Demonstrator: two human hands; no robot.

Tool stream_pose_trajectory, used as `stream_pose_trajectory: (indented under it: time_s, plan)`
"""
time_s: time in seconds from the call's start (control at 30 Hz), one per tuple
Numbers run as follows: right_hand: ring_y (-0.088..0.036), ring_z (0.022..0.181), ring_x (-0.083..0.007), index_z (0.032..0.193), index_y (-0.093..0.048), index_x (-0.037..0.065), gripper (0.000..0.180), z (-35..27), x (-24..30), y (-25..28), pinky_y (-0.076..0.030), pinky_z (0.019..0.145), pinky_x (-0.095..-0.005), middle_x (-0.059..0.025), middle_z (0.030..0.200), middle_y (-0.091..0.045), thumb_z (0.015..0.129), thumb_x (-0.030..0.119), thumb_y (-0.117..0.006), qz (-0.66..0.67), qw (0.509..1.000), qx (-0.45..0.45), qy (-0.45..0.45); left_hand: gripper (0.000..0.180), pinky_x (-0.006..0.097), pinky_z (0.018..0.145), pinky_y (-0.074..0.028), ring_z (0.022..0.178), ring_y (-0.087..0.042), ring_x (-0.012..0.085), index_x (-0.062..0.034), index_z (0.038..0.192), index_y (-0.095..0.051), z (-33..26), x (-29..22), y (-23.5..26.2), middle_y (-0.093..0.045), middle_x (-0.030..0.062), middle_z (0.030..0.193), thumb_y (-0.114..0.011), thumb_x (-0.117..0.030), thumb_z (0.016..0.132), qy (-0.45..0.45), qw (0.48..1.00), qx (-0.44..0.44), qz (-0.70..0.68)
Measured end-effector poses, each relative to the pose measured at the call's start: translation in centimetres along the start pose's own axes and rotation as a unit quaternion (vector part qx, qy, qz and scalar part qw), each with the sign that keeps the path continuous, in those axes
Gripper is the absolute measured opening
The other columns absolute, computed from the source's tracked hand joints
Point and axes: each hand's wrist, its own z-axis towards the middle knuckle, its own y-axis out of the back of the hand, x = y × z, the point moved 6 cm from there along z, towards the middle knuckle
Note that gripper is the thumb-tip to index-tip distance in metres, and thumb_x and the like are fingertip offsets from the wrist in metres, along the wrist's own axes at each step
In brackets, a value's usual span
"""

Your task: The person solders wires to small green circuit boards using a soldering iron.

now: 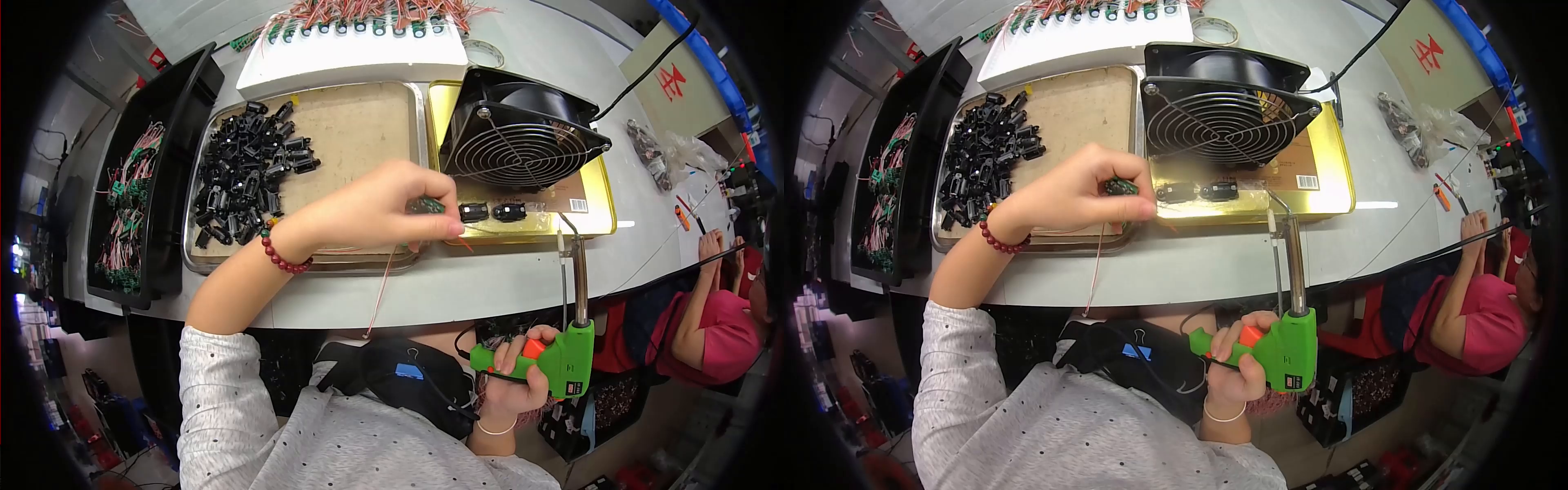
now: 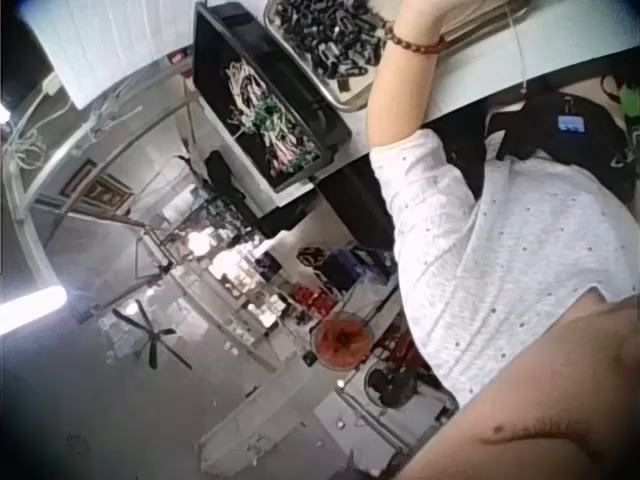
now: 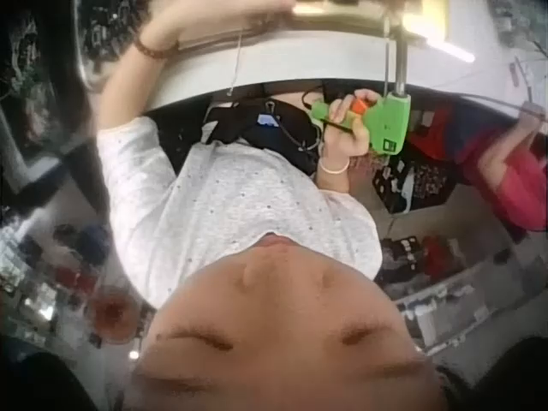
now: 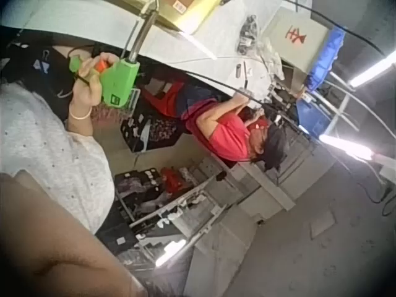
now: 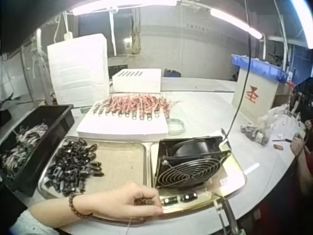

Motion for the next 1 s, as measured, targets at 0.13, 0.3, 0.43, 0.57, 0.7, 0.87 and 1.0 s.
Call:
stream_pose_trajectory:
  time_s: [0.13,0.3,0.43,0.57,0.7,0.87,1.0]
  plan:
    - [-0.046,0.054,-0.0157,0.109,-0.043,-0.004,0.046,0.1,-0.1,-0.2,-0.039,0.048,-0.0279,-0.0134,0.106,-0.047,0.066,0.011,-0.054,-0.011,1.0,0.006,0.001,0.022,0.017,0.047,-0.042,0.054,-0.052,0.0043,0.0008,0.077,-0.057,0.0,1.3,0.3,-0.056,0.0013,0.067,-0.06,-0.02,0.084,0.144,0.985,-0.031,-0.095]
    - [-0.045,0.053,-0.0145,0.112,-0.041,-0.003,0.046,0.1,-0.2,-0.8,-0.038,0.048,-0.027,-0.0122,0.107,-0.047,0.07,0.01,-0.054,-0.03,0.999,0.039,0.004,0.026,0.018,0.045,-0.04,0.051,-0.05,0.0044,-0.0001,0.075,-0.054,-0.1,2.0,0.8,-0.055,0.0017,0.065,-0.059,-0.023,0.085,0.139,0.986,-0.077,-0.056]
    - [-0.045,0.052,-0.0143,0.111,-0.042,-0.003,0.045,0.0,-0.5,-0.7,-0.038,0.048,-0.0267,-0.0122,0.106,-0.047,0.07,0.011,-0.054,-0.033,0.999,0.026,0.0,0.029,0.017,0.044,-0.039,0.05,-0.048,0.0048,-0.0011,0.069,-0.052,0.0,2.1,0.8,-0.054,0.0017,0.062,-0.059,-0.025,0.084,0.145,0.986,-0.079,0.005]
    - [-0.044,0.052,-0.0142,0.111,-0.042,-0.003,0.046,-0.1,-0.8,-1.0,-0.037,0.047,-0.0266,-0.0124,0.106,-0.047,0.07,0.011,-0.054,-0.039,0.999,0.031,-0.001,0.032,0.017,0.043,-0.038,0.049,-0.047,0.0046,-0.0026,0.065,-0.051,-0.3,3.0,0.6,-0.052,0.0009,0.06,-0.06,-0.026,0.084,0.17,0.973,-0.082,-0.131]
    - [-0.043,0.051,-0.0141,0.111,-0.042,-0.003,0.045,0.0,-0.6,-1.0,-0.037,0.047,-0.0264,-0.0127,0.105,-0.046,0.069,0.012,-0.054,-0.043,0.998,0.038,-0.006,0.034,0.017,0.044,-0.037,0.048,-0.044,0.0042,-0.0045,0.06,-0.049,-0.2,3.2,0.0,-0.049,-0.0004,0.058,-0.06,-0.026,0.084,0.211,0.949,-0.072,-0.224]
    - [-0.043,0.05,-0.0141,0.11,-0.042,-0.003,0.045,0.0,-0.9,-1.2,-0.037,0.046,-0.0267,-0.0129,0.104,-0.045,0.069,0.012,-0.054,-0.052,0.998,0.037,-0.011,0.035,0.018,0.044,-0.037,0.047,-0.044,0.0043,-0.0046,0.058,-0.049,0.0,3.1,-0.3,-0.048,-0.0006,0.057,-0.063,-0.027,0.082,0.2,0.961,-0.074,-0.175]
    - [-0.043,0.05,-0.0143,0.11,-0.042,-0.003,0.046,-0.2,-1.2,-1.2,-0.037,0.046,-0.0269,-0.0133,0.103,-0.046,0.068,0.013,-0.054,-0.061,0.997,0.036,-0.022,0.034,0.019,0.048,-0.04,0.051,-0.048,0.0052,-0.004,0.058,-0.05,0.2,3.5,-0.7,-0.05,0.0,0.058,-0.064,-0.025,0.081,0.185,0.962,-0.069,-0.19]
